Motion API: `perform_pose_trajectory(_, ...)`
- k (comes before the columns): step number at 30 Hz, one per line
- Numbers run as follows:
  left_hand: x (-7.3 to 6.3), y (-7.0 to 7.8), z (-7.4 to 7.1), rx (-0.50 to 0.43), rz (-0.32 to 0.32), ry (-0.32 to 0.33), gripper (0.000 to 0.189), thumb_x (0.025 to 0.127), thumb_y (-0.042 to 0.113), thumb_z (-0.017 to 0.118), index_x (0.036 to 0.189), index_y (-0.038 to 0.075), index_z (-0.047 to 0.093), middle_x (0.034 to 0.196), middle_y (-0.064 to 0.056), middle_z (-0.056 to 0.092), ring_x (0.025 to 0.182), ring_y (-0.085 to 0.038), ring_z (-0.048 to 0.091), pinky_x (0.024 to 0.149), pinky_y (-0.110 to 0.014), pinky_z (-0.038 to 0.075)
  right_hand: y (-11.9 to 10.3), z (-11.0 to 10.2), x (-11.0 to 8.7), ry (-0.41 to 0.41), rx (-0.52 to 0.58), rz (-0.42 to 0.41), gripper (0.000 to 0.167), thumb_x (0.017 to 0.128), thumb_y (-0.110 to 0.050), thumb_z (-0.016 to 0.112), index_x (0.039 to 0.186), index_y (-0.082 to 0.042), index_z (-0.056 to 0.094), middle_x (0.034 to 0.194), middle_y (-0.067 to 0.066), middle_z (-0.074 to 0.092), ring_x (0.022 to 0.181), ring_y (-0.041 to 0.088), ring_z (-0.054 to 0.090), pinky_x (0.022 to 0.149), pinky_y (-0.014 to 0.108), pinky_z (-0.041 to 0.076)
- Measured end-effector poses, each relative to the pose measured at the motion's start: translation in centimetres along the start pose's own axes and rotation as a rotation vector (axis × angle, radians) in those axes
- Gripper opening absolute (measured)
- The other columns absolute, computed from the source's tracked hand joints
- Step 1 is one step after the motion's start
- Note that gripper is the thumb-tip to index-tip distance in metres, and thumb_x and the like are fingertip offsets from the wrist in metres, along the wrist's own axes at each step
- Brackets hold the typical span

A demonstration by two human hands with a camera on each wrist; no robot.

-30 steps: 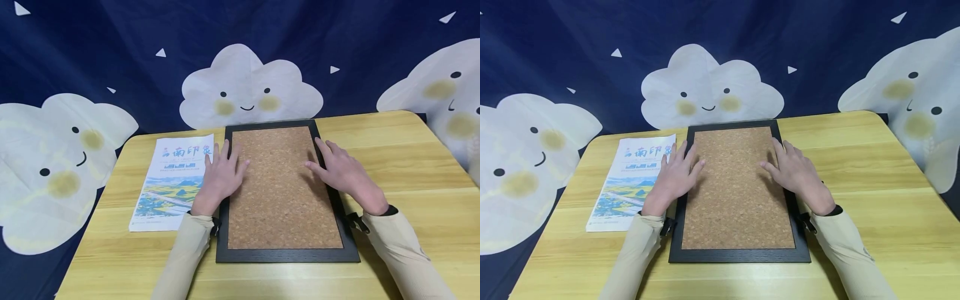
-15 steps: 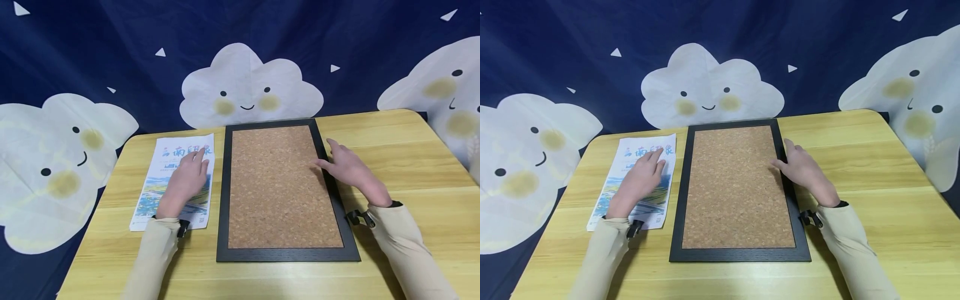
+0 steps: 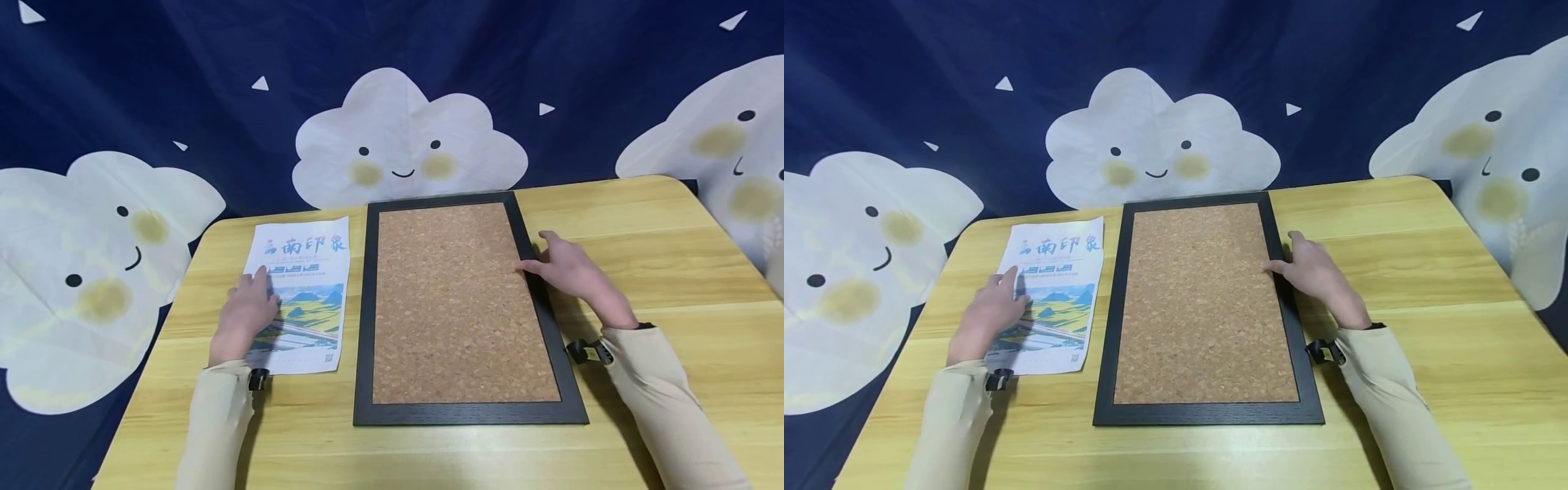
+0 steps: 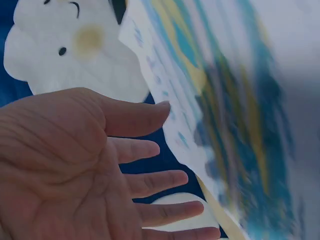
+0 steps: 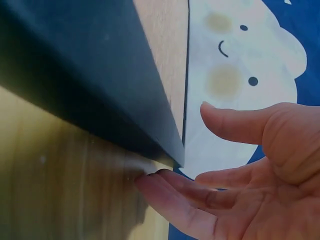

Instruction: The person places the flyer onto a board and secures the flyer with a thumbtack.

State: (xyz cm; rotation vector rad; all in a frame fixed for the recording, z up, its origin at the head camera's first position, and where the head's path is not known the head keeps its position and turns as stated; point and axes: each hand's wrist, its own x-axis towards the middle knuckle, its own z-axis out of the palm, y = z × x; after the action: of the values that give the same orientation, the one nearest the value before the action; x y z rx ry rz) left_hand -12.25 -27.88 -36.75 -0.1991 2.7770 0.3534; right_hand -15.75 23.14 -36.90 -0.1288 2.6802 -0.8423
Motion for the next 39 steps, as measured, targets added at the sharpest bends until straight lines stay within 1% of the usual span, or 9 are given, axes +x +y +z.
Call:
perform_pose_trajectory(3,-0.1,-1.0,-0.1,-0.013,-0.034,-0.014,0.071,0.106,0.018,0.05,0.159,-0.01,0.013,0.152,-0.046,0.018,0.128,-0.068,0.032,0.097,-0.074,0.039,0.3,-0.1,0.1,-0.005,-0.014,-0.003,0.081,0.104,-0.031,0.063,0.151,0.023,0.024,0.128,0.044,0.055,0.111,0.051,0.061,0.093,0.061,0.049)
perform_pose_trajectory(5,-0.3,-1.5,-0.2,-0.019,-0.06,-0.028,0.073,0.105,0.019,0.052,0.159,-0.011,0.013,0.149,-0.047,0.02,0.125,-0.067,0.035,0.095,-0.072,0.04,0.5,-0.1,0.1,-0.016,-0.005,-0.011,0.077,0.104,-0.028,0.064,0.149,0.023,0.029,0.126,0.043,0.057,0.102,0.046,0.067,0.088,0.057,0.053)
perform_pose_trajectory(10,-0.4,-2.1,-0.4,-0.018,-0.091,-0.055,0.079,0.102,0.021,0.057,0.158,-0.014,0.012,0.141,-0.049,0.027,0.117,-0.062,0.043,0.093,-0.068,0.042,1.0,0.1,0.3,-0.05,0.1,-0.012,0.069,0.102,-0.018,0.065,0.146,0.023,0.032,0.122,0.042,0.058,0.082,0.031,0.072,0.07,0.043,0.061)
perform_pose_trajectory(17,-0.3,-2.4,-0.3,-0.041,-0.081,-0.048,0.082,0.099,0.017,0.062,0.158,-0.014,0.013,0.139,-0.05,0.028,0.119,-0.064,0.04,0.094,-0.069,0.041,1.9,0.3,0.4,-0.058,0.227,-0.007,0.056,0.099,-0.007,0.067,0.139,0.024,0.041,0.114,0.036,0.059,0.082,0.027,0.07,0.069,0.04,0.062)
perform_pose_trajectory(25,-0.4,-2.9,-0.3,-0.109,-0.144,-0.015,0.088,0.096,0.015,0.066,0.158,-0.013,0.011,0.128,-0.048,0.033,0.108,-0.056,0.039,0.087,-0.066,0.042,2.0,0.3,0.5,-0.058,0.252,0.017,0.054,0.099,-0.008,0.068,0.138,0.021,0.044,0.112,0.031,0.058,0.079,0.024,0.068,0.07,0.04,0.062)
perform_pose_trajectory(31,-0.7,-3.5,-0.3,-0.171,-0.172,0.058,0.088,0.092,-0.004,0.052,0.16,-0.009,-0.003,0.138,-0.052,0.024,0.106,-0.056,0.043,0.089,-0.067,0.044,1.9,0.3,0.5,-0.054,0.246,0.024,0.053,0.099,-0.007,0.069,0.137,0.021,0.046,0.109,0.029,0.06,0.078,0.023,0.068,0.07,0.04,0.062)
perform_pose_trajectory(34,-0.8,-3.7,-0.3,-0.177,-0.159,0.064,0.074,0.092,-0.008,0.046,0.157,-0.015,0.012,0.132,-0.048,0.034,0.102,-0.052,0.047,0.086,-0.062,0.046,1.9,0.3,0.6,-0.05,0.239,0.021,0.052,0.098,-0.007,0.069,0.136,0.021,0.047,0.109,0.029,0.06,0.078,0.023,0.068,0.07,0.04,0.062)
perform_pose_trajectory(36,-0.8,-3.9,-0.4,-0.177,-0.149,0.069,0.057,0.092,-0.007,0.044,0.146,-0.021,0.031,0.122,-0.044,0.044,0.095,-0.047,0.05,0.078,-0.056,0.048,2.0,0.3,0.6,-0.044,0.235,0.018,0.051,0.098,-0.007,0.069,0.135,0.02,0.048,0.108,0.029,0.06,0.077,0.023,0.069,0.07,0.04,0.062)
perform_pose_trajectory(39,-1.0,-4.0,-0.7,-0.215,-0.153,0.071,0.037,0.096,-0.003,0.041,0.128,-0.022,0.048,0.11,-0.037,0.055,0.087,-0.04,0.055,0.068,-0.045,0.047,2.0,0.3,0.6,-0.038,0.227,0.016,0.049,0.098,-0.007,0.07,0.134,0.02,0.049,0.106,0.028,0.061,0.075,0.022,0.069,0.069,0.039,0.062)
